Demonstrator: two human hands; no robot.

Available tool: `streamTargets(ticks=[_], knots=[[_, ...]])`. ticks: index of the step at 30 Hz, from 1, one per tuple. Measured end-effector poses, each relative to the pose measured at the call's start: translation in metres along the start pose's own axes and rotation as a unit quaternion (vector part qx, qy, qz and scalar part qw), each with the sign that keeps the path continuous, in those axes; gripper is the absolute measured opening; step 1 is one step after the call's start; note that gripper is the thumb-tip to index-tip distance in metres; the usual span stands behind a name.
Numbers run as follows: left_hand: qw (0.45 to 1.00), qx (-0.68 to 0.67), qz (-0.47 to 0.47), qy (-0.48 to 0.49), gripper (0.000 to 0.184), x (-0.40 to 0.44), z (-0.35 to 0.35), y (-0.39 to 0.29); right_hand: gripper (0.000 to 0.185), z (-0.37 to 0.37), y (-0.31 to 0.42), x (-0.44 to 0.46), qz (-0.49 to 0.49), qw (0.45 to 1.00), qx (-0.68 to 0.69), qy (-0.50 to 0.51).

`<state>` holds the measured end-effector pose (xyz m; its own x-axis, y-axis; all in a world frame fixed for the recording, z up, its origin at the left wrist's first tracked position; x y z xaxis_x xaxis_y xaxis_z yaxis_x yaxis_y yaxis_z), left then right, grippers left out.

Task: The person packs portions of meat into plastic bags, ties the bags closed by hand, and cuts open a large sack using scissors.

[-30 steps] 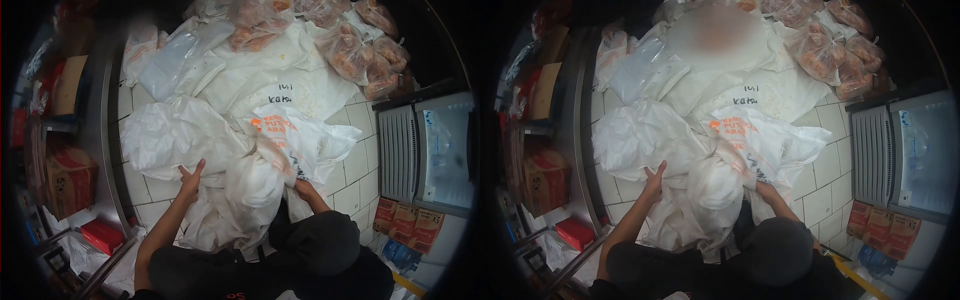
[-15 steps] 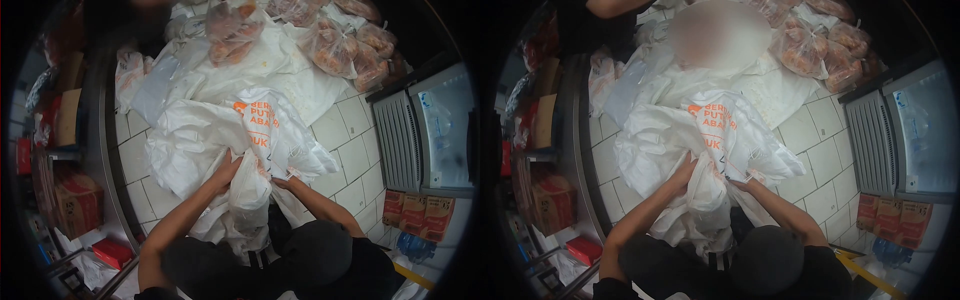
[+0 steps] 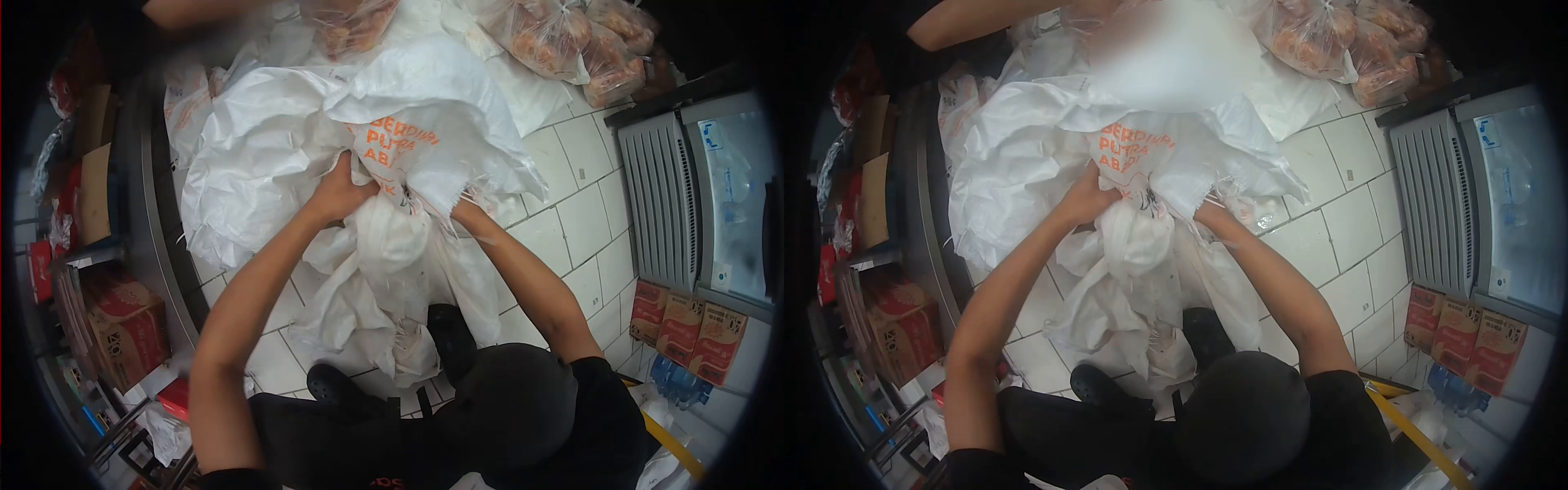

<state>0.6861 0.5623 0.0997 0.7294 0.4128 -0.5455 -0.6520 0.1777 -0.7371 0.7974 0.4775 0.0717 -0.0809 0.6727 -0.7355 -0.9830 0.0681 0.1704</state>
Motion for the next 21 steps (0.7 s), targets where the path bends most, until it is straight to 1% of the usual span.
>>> streamTargets(ticks=[1,3,4,5,6,8,10,11,12,13,14,16,17,18,19,20,21], knots=[[1.0,0.001,-0.001,-0.004,0.088,0.002,0.003,0.001,0.038,0.001,-0.004,0.003,-0.013,1.0,-0.014,0.008],[0.981,0.159,0.112,-0.017,0.09,0.005,0.008,0.025,0.038,0.0,-0.012,0.01,-0.039,0.998,-0.044,0.026],[0.981,0.157,0.113,-0.019,0.09,0.001,0.012,0.027,0.04,-0.025,-0.035,0.016,-0.004,0.994,0.087,-0.071],[0.982,0.158,0.101,-0.011,0.083,-0.004,0.014,0.026,0.042,-0.049,-0.057,0.019,0.062,0.959,0.219,-0.166],[0.984,0.157,0.089,-0.003,0.077,-0.01,0.016,0.024,0.044,-0.076,-0.079,0.019,0.14,0.906,0.314,-0.248],[0.988,0.133,0.082,-0.002,0.074,-0.038,0.024,0.021,0.064,-0.11,-0.082,-0.018,0.106,0.939,0.281,-0.167],[0.991,0.109,0.078,0.001,0.071,-0.07,0.035,0.022,0.066,-0.097,-0.071,-0.075,0.002,0.897,0.383,-0.221],[0.996,0.071,0.057,-0.009,0.065,-0.086,0.043,0.021,0.066,-0.099,-0.061,-0.09,0.0,0.898,0.384,-0.214],[0.999,0.033,0.036,-0.014,0.06,-0.098,0.049,0.026,0.074,-0.1,-0.062,-0.113,-0.036,0.896,0.365,-0.251],[0.999,0.027,0.039,-0.005,0.06,-0.106,0.052,0.038,0.082,-0.103,-0.06,-0.133,-0.073,0.891,0.344,-0.287],[0.999,0.002,0.036,-0.007,0.057,-0.115,0.059,0.05,0.082,-0.124,-0.051,-0.139,-0.08,0.893,0.346,-0.276],[0.998,-0.038,0.042,0.001,0.055,-0.139,0.061,0.074,0.084,-0.216,-0.054,-0.139,-0.195,0.875,0.401,-0.189],[0.997,-0.056,0.042,-0.018,0.051,-0.151,0.065,0.087,0.083,-0.254,-0.044,-0.134,-0.162,0.891,0.384,-0.182],[0.996,-0.069,0.04,-0.039,0.048,-0.163,0.07,0.096,0.079,-0.266,-0.033,-0.147,-0.154,0.883,0.399,-0.192],[0.996,-0.07,0.041,-0.034,0.048,-0.178,0.069,0.105,0.075,-0.264,-0.022,-0.157,-0.146,0.874,0.414,-0.207],[0.982,-0.161,0.092,-0.025,0.048,-0.2,0.06,0.126,0.075,-0.26,-0.016,-0.165,-0.149,0.871,0.419,-0.206],[0.958,-0.247,0.143,-0.013,0.048,-0.221,0.05,0.148,0.071,-0.27,-0.017,-0.175,-0.202,0.848,0.461,-0.166]])
Point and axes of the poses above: each hand's wrist, its own x-axis towards the middle knuckle, its own z-axis out of the back of the hand, y = z × x, the point moved 10 cm from there along x, towards the middle knuckle, and after that the axes turned 13 degrees about y, right-handed, at the moved point
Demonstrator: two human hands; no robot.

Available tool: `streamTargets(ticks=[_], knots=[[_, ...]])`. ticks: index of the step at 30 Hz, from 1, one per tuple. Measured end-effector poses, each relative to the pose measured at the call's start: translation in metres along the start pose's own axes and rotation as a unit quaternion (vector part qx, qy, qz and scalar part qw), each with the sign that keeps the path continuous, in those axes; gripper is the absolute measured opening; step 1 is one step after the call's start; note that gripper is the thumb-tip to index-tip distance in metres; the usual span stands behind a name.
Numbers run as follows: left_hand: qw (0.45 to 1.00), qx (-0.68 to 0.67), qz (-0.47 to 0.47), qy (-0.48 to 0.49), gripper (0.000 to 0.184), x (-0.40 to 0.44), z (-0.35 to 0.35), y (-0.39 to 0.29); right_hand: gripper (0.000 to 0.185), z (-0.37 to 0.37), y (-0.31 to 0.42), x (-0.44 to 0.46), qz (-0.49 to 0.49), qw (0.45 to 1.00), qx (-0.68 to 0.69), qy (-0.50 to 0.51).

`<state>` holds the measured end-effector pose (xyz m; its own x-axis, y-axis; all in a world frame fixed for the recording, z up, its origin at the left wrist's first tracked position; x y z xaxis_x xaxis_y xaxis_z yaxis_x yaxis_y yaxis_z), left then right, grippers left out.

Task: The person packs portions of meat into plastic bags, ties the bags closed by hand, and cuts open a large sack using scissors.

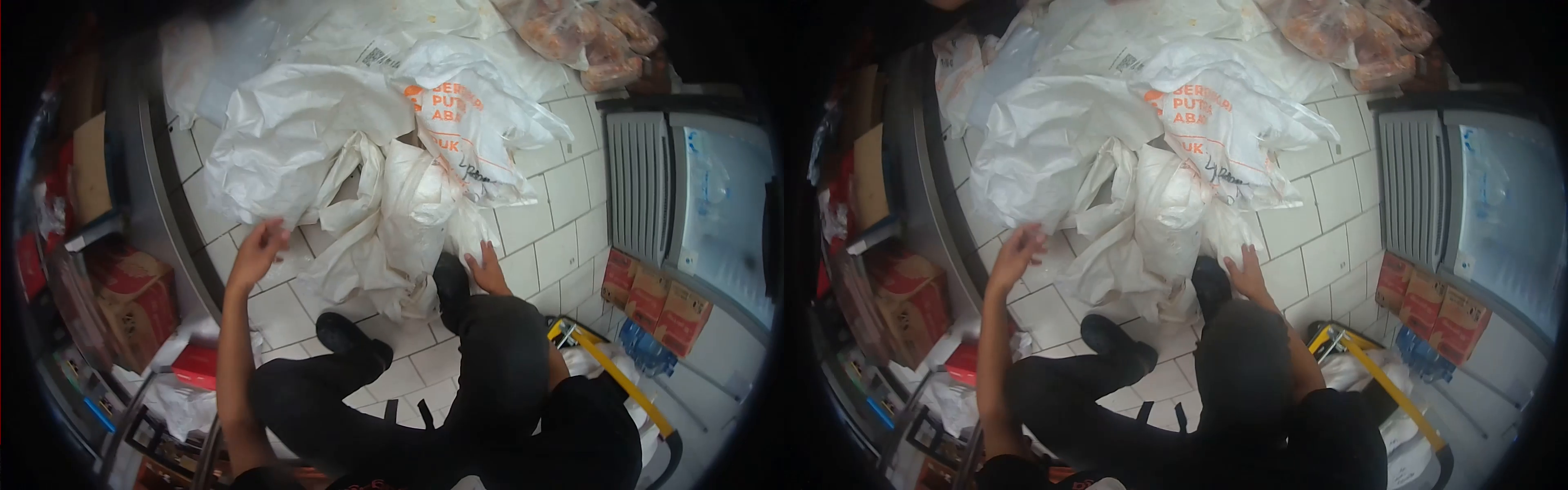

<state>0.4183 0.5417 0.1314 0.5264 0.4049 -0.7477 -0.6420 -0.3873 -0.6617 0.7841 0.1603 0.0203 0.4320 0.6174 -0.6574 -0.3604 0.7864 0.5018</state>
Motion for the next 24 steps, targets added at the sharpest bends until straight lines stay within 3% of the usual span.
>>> streamTargets(ticks=[1,4,6,9,10,11,13,14,16,21,24], knots=[[0.999,-0.022,0.036,-0.025,0.048,-0.014,0.01,0.028,0.068,0.002,-0.01,-0.016,-0.078,0.996,0.028,0.015],[0.978,-0.013,0.17,-0.116,0.046,-0.077,0.037,0.147,0.058,0.039,0.026,-0.083,-0.144,0.981,0.127,0.03],[0.964,-0.073,0.211,-0.146,0.045,-0.129,0.036,0.222,0.049,0.053,0.01,-0.125,-0.173,0.972,0.153,0.049],[0.947,-0.179,0.25,-0.088,0.04,-0.201,0.001,0.264,0.04,0.086,-0.006,-0.212,-0.184,0.973,0.093,0.1],[0.946,-0.195,0.254,-0.048,0.038,-0.221,-0.011,0.254,0.037,0.093,-0.009,-0.243,-0.194,0.972,0.088,0.104],[0.944,-0.172,0.262,-0.106,0.037,-0.249,-0.017,0.215,0.037,0.093,-0.013,-0.269,-0.197,0.971,0.091,0.104],[0.925,-0.227,0.275,-0.133,0.045,-0.291,-0.031,0.187,0.037,0.082,-0.051,-0.346,-0.276,0.933,0.229,0.034],[0.918,-0.214,0.286,-0.172,0.048,-0.306,-0.031,0.149,0.037,0.087,-0.03,-0.373,-0.277,0.932,0.23,0.044],[0.926,-0.217,0.272,-0.149,0.049,-0.322,-0.028,0.085,0.038,0.102,0.024,-0.43,-0.306,0.919,0.243,0.06],[0.966,-0.197,0.146,-0.087,0.043,-0.332,-0.007,-0.077,0.031,0.137,0.146,-0.535,-0.344,0.902,0.237,0.106],[0.979,-0.183,0.053,-0.068,0.042,-0.347,0.001,-0.185,0.03,0.136,0.164,-0.573,-0.351,0.882,0.295,0.112]])
Point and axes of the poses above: each hand's wrist, its own x-axis towards the middle knuckle, its own z-axis out of the back of the hand, y = z × x, the point moved 10 cm from there along x, towards the middle knuckle, and after that the axes turned 13 degrees about y, right-handed, at the moved point
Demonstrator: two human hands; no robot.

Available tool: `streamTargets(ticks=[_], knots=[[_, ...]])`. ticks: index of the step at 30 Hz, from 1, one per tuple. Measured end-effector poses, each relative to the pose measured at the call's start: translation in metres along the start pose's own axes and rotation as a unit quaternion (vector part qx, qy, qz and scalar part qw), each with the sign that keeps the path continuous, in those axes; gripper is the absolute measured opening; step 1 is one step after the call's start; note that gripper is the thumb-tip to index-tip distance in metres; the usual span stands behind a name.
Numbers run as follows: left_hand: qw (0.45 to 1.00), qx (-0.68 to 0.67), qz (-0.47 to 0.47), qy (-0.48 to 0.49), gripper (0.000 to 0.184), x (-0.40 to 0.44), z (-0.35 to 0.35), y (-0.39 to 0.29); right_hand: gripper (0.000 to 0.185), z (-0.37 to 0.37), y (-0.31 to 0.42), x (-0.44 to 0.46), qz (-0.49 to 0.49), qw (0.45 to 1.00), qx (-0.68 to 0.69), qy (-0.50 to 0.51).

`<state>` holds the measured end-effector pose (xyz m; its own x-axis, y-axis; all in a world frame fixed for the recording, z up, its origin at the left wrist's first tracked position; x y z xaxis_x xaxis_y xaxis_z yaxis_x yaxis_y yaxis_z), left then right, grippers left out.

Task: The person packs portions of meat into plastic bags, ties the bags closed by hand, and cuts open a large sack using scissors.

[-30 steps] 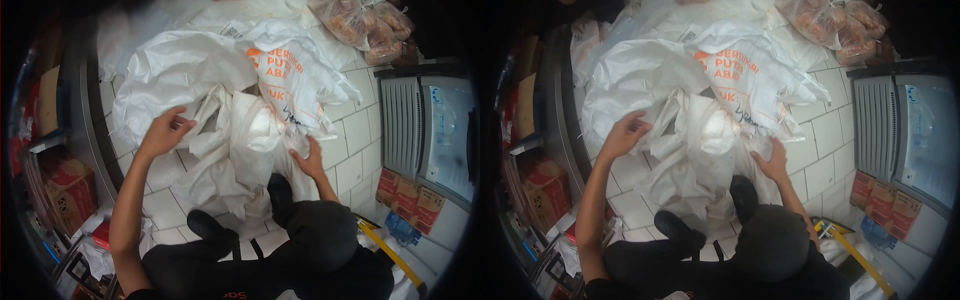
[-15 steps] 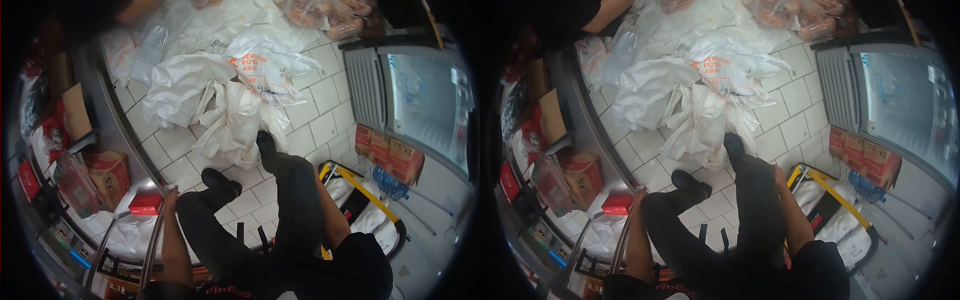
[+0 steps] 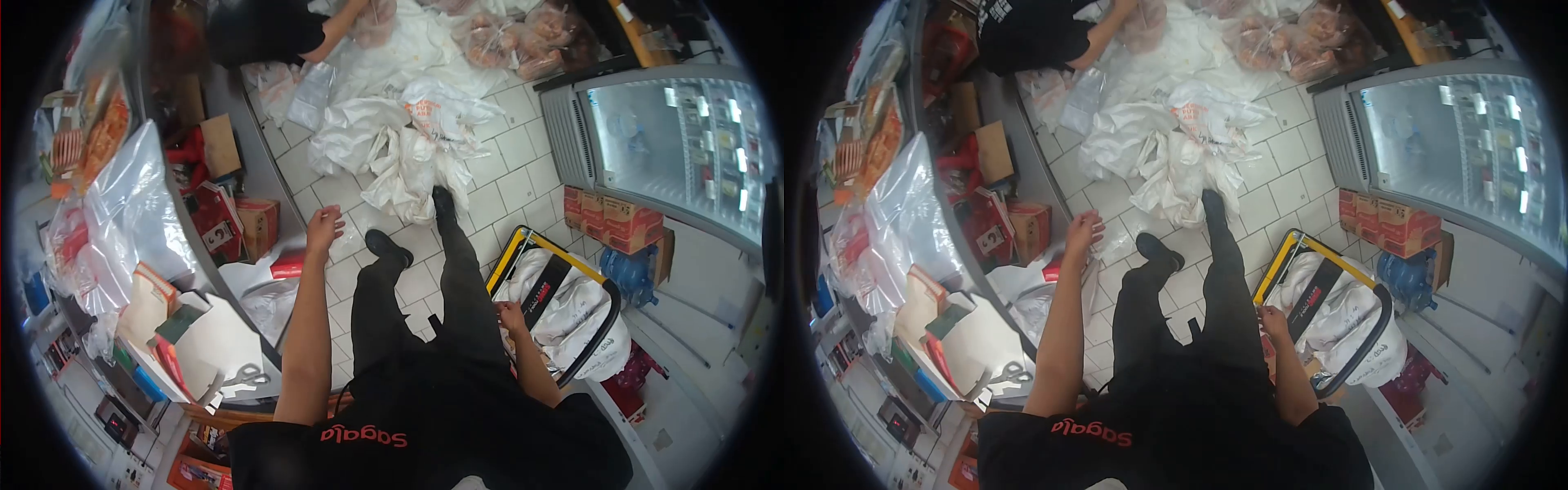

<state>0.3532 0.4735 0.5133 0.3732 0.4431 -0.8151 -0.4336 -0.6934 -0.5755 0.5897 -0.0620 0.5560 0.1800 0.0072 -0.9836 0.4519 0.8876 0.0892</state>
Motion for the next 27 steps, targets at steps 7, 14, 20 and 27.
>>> streamTargets(ticks=[7,14,20,27], knots=[[0.997,0.008,-0.067,0.038,0.041,-0.06,-0.004,-0.037,0.026,0.013,0.021,-0.048,0.085,0.991,0.091,-0.043],[0.984,0.038,0.166,0.043,0.038,-0.136,0.045,0.145,0.03,0.045,0.003,-0.055,0.075,0.984,0.149,-0.066],[0.968,0.09,0.234,-0.01,0.045,-0.169,0.052,0.161,0.038,0.063,-0.024,-0.026,0.077,0.988,0.13,-0.044],[0.99,-0.063,0.089,-0.086,0.043,-0.179,-0.019,0.08,0.063,0.125,0.146,0.013,0.041,0.998,0.04,0.004]])
Point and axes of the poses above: each hand's wrist, its own x-axis towards the middle knuckle, its own z-axis out of the back of the hand, y = z × x, the point moved 10 cm from there along x, towards the middle knuckle, and after that the axes turned 13 degrees about y, right-handed, at the moved point
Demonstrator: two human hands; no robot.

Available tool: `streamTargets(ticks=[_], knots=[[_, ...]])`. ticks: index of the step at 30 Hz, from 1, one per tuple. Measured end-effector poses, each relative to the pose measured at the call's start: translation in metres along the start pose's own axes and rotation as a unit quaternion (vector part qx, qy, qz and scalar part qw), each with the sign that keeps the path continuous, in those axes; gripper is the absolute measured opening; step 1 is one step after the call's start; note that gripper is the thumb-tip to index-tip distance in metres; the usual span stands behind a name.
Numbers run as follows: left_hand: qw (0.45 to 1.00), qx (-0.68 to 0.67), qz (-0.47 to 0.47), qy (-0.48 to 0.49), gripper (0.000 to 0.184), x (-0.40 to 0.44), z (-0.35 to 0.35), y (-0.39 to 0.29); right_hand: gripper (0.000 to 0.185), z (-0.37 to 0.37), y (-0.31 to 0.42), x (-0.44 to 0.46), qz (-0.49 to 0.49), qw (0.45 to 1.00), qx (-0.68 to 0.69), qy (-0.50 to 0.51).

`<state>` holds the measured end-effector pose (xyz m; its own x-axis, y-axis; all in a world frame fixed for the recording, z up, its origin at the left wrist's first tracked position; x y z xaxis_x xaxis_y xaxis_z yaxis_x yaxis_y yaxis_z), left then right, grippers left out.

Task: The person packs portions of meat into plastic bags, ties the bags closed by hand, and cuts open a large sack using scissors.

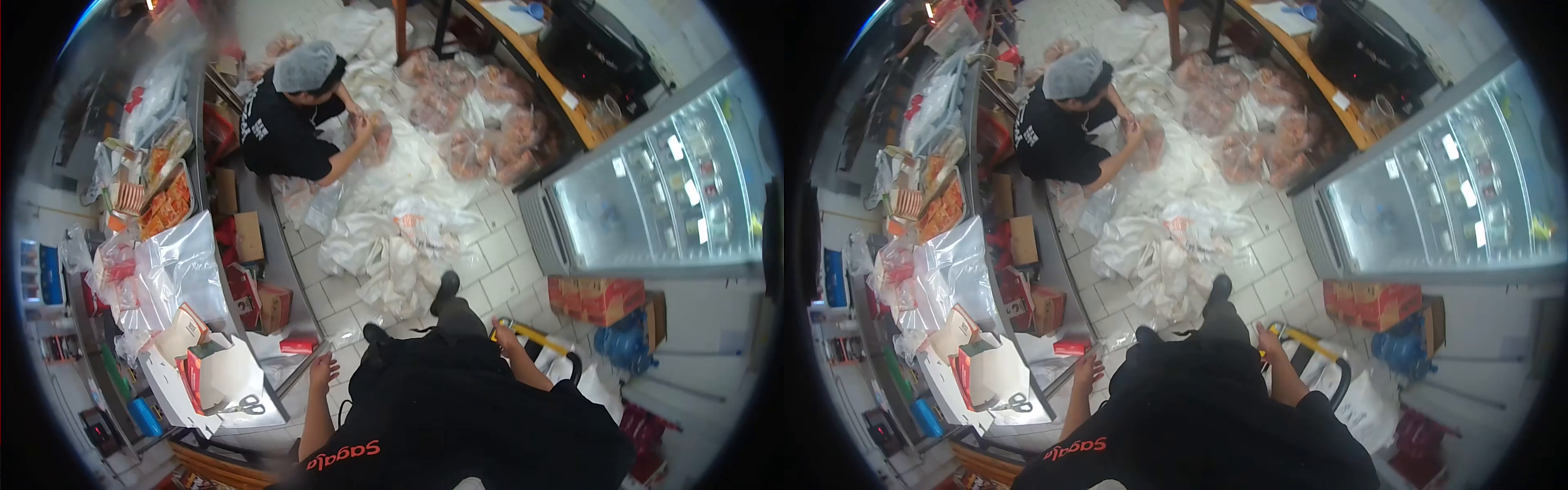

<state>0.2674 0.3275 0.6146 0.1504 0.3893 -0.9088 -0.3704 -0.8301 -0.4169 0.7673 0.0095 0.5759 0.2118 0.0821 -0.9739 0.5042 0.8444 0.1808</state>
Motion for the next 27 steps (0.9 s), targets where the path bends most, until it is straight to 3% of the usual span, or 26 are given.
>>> streamTargets(ticks=[1,2,3,4,5,7,9,10,11,12,14,15,17,18,20,23,24,25,27], knots=[[1.0,-0.008,-0.01,-0.005,0.043,0.001,-0.014,0.002,0.065,-0.004,0.059,-0.015,0.011,1.0,0.024,-0.007],[0.997,-0.052,0.004,-0.048,0.043,0.001,-0.022,0.013,0.064,-0.032,0.143,-0.054,0.093,0.985,-0.093,0.109],[0.992,-0.092,0.022,-0.089,0.043,0.0,-0.03,0.028,0.062,-0.05,0.175,-0.06,0.149,0.937,-0.26,0.18],[0.989,-0.112,0.052,-0.087,0.042,0.002,-0.049,0.043,0.06,-0.067,0.205,-0.07,0.228,0.859,-0.4,0.225],[0.985,-0.13,0.079,-0.084,0.042,0.005,-0.071,0.052,0.056,-0.078,0.208,-0.051,0.278,0.738,-0.576,0.216],[0.99,-0.059,0.115,-0.056,0.042,0.014,-0.118,0.048,0.06,-0.072,0.203,-0.043,0.182,0.636,-0.706,0.254],[0.991,0.003,0.131,-0.02,0.044,0.034,-0.154,0.031,0.057,-0.04,0.222,-0.056,0.2,0.663,-0.678,0.247],[0.986,0.164,-0.003,0.016,0.046,0.058,-0.167,-0.002,0.057,-0.022,0.233,-0.062,0.207,0.691,-0.655,0.223],[0.925,0.347,-0.146,0.052,0.047,0.076,-0.192,-0.032,0.058,-0.006,0.247,-0.065,0.217,0.717,-0.632,0.197],[0.811,0.505,-0.295,0.027,0.049,0.063,-0.227,-0.076,0.058,0.004,0.256,-0.064,0.219,0.718,-0.631,0.194],[0.963,0.24,-0.115,0.049,0.049,0.081,-0.241,-0.097,0.056,0.019,0.262,-0.058,0.197,0.738,-0.611,0.209],[0.994,0.098,-0.036,0.015,0.049,0.062,-0.261,-0.126,0.056,0.023,0.263,-0.045,0.2,0.743,-0.605,0.205],[0.996,0.075,-0.02,0.053,0.049,0.079,-0.282,-0.157,0.054,0.03,0.237,0.012,0.138,0.828,-0.468,0.277],[0.992,0.098,-0.037,0.074,0.045,0.088,-0.29,-0.176,0.054,0.038,0.231,0.023,0.137,0.832,-0.464,0.27],[0.993,0.078,-0.062,0.064,0.042,0.11,-0.292,-0.205,0.048,0.053,0.246,0.021,0.288,0.776,-0.505,0.244],[0.997,0.03,-0.074,0.024,0.045,0.118,-0.307,-0.237,0.043,0.09,0.245,0.029,0.227,0.835,-0.429,0.258],[0.997,0.021,-0.066,0.02,0.048,0.123,-0.313,-0.238,0.039,0.108,0.251,0.013,0.145,0.862,-0.438,0.211],[0.997,0.02,-0.065,0.024,0.048,0.126,-0.324,-0.238,0.039,0.117,0.249,0.016,0.142,0.863,-0.438,0.208],[0.996,0.059,-0.03,0.057,0.049,0.134,-0.348,-0.233,0.038,0.128,0.266,0.024,0.272,0.834,-0.457,0.149]])
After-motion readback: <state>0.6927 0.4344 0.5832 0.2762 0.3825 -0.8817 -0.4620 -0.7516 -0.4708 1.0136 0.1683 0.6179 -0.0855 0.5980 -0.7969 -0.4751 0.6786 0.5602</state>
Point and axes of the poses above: each hand's wrist, its own x-axis towards the middle knuckle, its own z-axis out of the back of the hand, y = z × x, the point moved 10 cm from there along x, towards the middle knuckle, and after that the axes turned 13 degrees about y, right-handed, at the moved point
